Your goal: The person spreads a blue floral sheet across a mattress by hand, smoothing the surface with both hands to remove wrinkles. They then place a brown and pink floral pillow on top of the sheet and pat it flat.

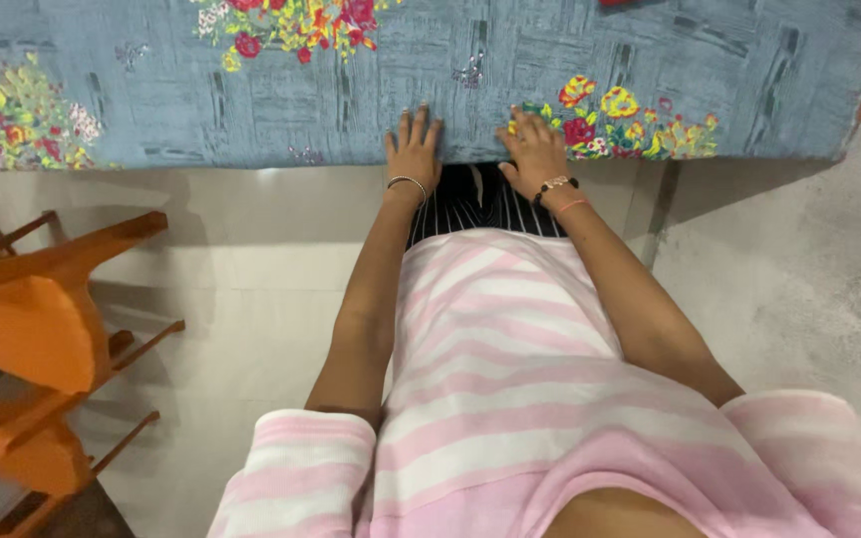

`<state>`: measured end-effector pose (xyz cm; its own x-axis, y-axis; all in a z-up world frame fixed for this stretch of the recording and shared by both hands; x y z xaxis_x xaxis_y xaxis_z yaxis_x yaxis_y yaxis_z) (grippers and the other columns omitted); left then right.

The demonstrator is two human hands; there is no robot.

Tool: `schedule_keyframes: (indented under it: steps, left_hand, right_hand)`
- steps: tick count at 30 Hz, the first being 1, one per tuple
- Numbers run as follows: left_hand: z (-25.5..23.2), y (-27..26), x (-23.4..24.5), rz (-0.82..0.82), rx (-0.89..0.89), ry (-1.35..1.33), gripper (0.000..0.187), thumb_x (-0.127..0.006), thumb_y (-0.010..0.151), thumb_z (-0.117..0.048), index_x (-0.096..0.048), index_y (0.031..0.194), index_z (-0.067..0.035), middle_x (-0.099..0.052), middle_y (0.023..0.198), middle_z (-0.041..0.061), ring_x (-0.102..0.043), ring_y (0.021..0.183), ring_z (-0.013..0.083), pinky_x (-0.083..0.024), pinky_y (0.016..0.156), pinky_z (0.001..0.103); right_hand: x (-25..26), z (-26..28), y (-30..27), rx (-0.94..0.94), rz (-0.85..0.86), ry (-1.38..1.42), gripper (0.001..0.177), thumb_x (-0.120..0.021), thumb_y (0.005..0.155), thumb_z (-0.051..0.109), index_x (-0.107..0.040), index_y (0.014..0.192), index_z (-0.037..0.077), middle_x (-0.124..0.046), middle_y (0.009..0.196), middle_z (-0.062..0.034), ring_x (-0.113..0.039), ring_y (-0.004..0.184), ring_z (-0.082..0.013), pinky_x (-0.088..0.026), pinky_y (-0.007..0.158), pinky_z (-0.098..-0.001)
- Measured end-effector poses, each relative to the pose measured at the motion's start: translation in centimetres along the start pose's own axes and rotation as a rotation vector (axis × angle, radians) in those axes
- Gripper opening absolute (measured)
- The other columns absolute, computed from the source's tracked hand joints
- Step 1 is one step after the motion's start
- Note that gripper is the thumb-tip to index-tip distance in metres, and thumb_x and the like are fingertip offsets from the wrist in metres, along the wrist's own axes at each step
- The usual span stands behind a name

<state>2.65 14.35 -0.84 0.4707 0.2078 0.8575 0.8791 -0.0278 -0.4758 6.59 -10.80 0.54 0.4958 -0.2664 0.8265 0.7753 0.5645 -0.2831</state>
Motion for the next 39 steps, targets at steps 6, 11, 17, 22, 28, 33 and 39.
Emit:
schedule_keyframes:
  steps: [6, 11, 17, 22, 28, 33, 39]
  left_hand:
    - [-1.0, 3.9, 2.1, -0.130, -0.039, -0.072, 0.069, -0.060, 0.100, -0.044, -0.035, 0.160, -0.024, -0.014, 0.170, 0.004, -0.013, 0.156, 0.0339, -0.016, 0.122, 0.065]
    - [-1.1, 6.5, 5.1, -0.069, -0.030, -0.048, 0.075, -0.063, 0.094, -0.041, -0.032, 0.160, -0.026, -0.012, 0.172, 0.005, -0.011, 0.157, 0.0361, -0.014, 0.123, 0.063]
    - [1.6, 9.4, 6.2, -0.093, 0.069, -0.130, 0.077, -0.062, 0.095, -0.040, -0.028, 0.161, -0.025, -0.015, 0.170, 0.007, -0.014, 0.156, 0.0370, -0.014, 0.122, 0.064]
    - [4.1, 13.0, 7.9, -0.186, 0.094, -0.162, 0.072, -0.059, 0.099, -0.039, -0.029, 0.163, -0.025, -0.019, 0.171, 0.007, -0.017, 0.157, 0.0356, -0.016, 0.125, 0.063]
    - [5.5, 23.5, 12.1, -0.269, 0.020, -0.112, 0.069, -0.058, 0.099, -0.039, -0.031, 0.161, -0.026, -0.018, 0.170, 0.009, -0.015, 0.156, 0.0385, -0.016, 0.124, 0.062]
    - [4.2, 33.2, 16.2, -0.375, -0.002, -0.187, 0.069, -0.058, 0.101, -0.042, -0.030, 0.162, -0.026, -0.016, 0.171, 0.008, -0.013, 0.158, 0.0377, -0.012, 0.126, 0.061]
    - [2.3, 43.3, 19.8, -0.272, 0.022, -0.122, 0.070, -0.055, 0.100, -0.046, -0.026, 0.161, -0.031, -0.012, 0.172, 0.004, -0.008, 0.160, 0.0334, -0.004, 0.127, 0.064]
  right_hand:
    - [4.1, -13.0, -1.0, -0.456, -0.235, -0.094, 0.079, -0.076, 0.086, 0.030, -0.048, 0.158, 0.013, -0.029, 0.164, -0.0286, -0.032, 0.144, -0.0526, -0.032, 0.119, -0.0592]
    - [5.8, -17.4, -0.4, -0.915, -0.299, 0.032, 0.083, -0.070, 0.092, 0.034, -0.032, 0.163, 0.017, -0.015, 0.169, -0.0272, -0.025, 0.150, -0.0473, -0.032, 0.115, -0.0585]
    - [2.6, -8.8, 8.6, -0.620, -0.291, -0.030, 0.078, -0.061, 0.100, 0.040, -0.029, 0.165, 0.013, -0.015, 0.173, -0.0180, -0.013, 0.160, -0.0382, -0.017, 0.122, -0.0655]
    - [3.0, -0.2, 16.0, 0.119, 0.204, -0.111, 0.064, -0.054, 0.099, 0.045, -0.038, 0.157, 0.022, -0.021, 0.170, -0.0068, -0.016, 0.158, -0.0260, -0.011, 0.125, -0.0589]
    - [9.7, -9.2, 25.6, -0.161, -0.144, -0.042, 0.067, -0.057, 0.104, 0.033, -0.032, 0.163, 0.011, -0.021, 0.173, -0.0159, -0.018, 0.159, -0.0358, -0.014, 0.129, -0.0548]
    - [11.0, -12.4, 31.4, -0.385, -0.436, 0.014, 0.071, -0.051, 0.107, 0.035, -0.026, 0.165, 0.002, -0.018, 0.172, -0.0225, -0.013, 0.159, -0.0432, -0.012, 0.128, -0.0594]
    - [7.8, -5.9, 35.7, 0.204, 0.189, -0.293, 0.059, -0.045, 0.104, 0.049, -0.039, 0.156, 0.023, -0.026, 0.167, -0.0042, -0.015, 0.160, -0.0251, -0.007, 0.129, -0.0600]
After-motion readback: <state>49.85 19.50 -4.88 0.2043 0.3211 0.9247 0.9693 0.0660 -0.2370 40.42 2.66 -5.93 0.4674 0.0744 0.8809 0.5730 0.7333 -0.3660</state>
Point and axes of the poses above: each hand's wrist, its own y-axis towards the middle knuckle, its own x-axis out of the back of the hand, z = x × y, the point moved 2 cm from there along y, towards the middle knuckle
